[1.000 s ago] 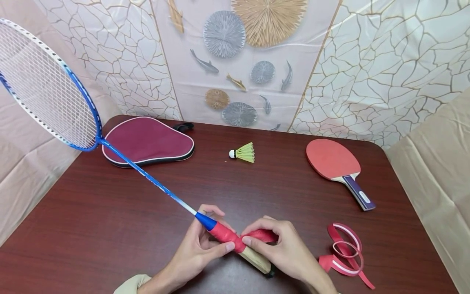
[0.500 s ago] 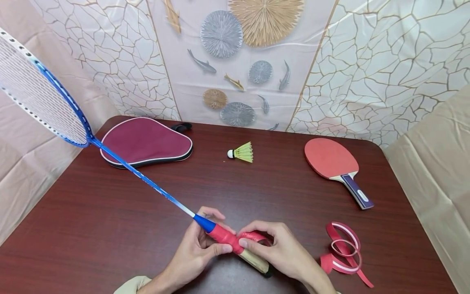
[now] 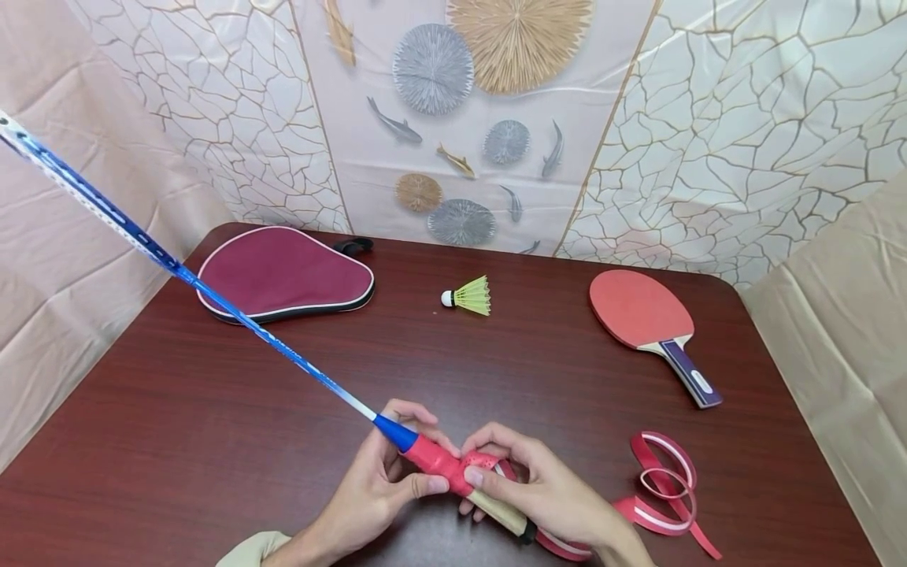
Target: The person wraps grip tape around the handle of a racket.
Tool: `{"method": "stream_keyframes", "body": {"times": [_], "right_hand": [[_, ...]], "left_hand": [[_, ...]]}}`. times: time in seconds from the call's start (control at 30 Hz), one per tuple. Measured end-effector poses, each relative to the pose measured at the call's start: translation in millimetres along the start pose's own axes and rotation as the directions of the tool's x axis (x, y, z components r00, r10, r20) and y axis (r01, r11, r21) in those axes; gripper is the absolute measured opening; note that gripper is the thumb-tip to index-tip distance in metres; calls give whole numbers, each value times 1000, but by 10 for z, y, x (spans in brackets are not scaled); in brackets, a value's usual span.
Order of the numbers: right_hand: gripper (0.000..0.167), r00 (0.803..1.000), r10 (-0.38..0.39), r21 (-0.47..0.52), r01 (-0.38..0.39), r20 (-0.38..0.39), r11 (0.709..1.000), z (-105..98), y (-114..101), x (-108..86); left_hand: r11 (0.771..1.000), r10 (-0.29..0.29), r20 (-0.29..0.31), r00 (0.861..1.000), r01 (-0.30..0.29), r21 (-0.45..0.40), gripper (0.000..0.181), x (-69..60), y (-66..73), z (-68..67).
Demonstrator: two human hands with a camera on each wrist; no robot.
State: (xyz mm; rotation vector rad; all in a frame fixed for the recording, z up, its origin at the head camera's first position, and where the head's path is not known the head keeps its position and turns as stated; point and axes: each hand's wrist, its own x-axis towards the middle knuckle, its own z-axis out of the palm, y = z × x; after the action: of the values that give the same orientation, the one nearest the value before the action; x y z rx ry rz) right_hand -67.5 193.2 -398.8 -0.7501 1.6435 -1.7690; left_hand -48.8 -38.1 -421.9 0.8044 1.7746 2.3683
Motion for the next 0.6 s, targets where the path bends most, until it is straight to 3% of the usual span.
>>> {"method": "stream_keyframes", "body": {"times": [0.1,0.2,0.27,0.33,0.43,0.6], "right_hand": [[24,999,-24,-66,21,-37,998,-4,5,-4],[25,995,-81,-154,71,-57,986,-25,20,-11],[26,991,-112,-189,98,-66,977,-28,33,-13],[26,988,-135,-210,116,-79,971,-20,43,-10],[27,980,-175,-236,148,-95,960,-3,47,-2],[33,957,-273,-298,233,-98,926,7,43,12]], "left_hand": [[996,-69,-41,997,72,59,49,-7,25,10],[978,-185,-84,979,191,77,46,-13,46,20],[970,-232,-92,968,237,53,43,-13,51,21],[969,-243,-86,966,245,14,42,-9,49,19],[978,-207,-85,975,206,-29,41,-4,43,13],[980,-177,-137,975,162,-115,43,-14,28,30]]}}
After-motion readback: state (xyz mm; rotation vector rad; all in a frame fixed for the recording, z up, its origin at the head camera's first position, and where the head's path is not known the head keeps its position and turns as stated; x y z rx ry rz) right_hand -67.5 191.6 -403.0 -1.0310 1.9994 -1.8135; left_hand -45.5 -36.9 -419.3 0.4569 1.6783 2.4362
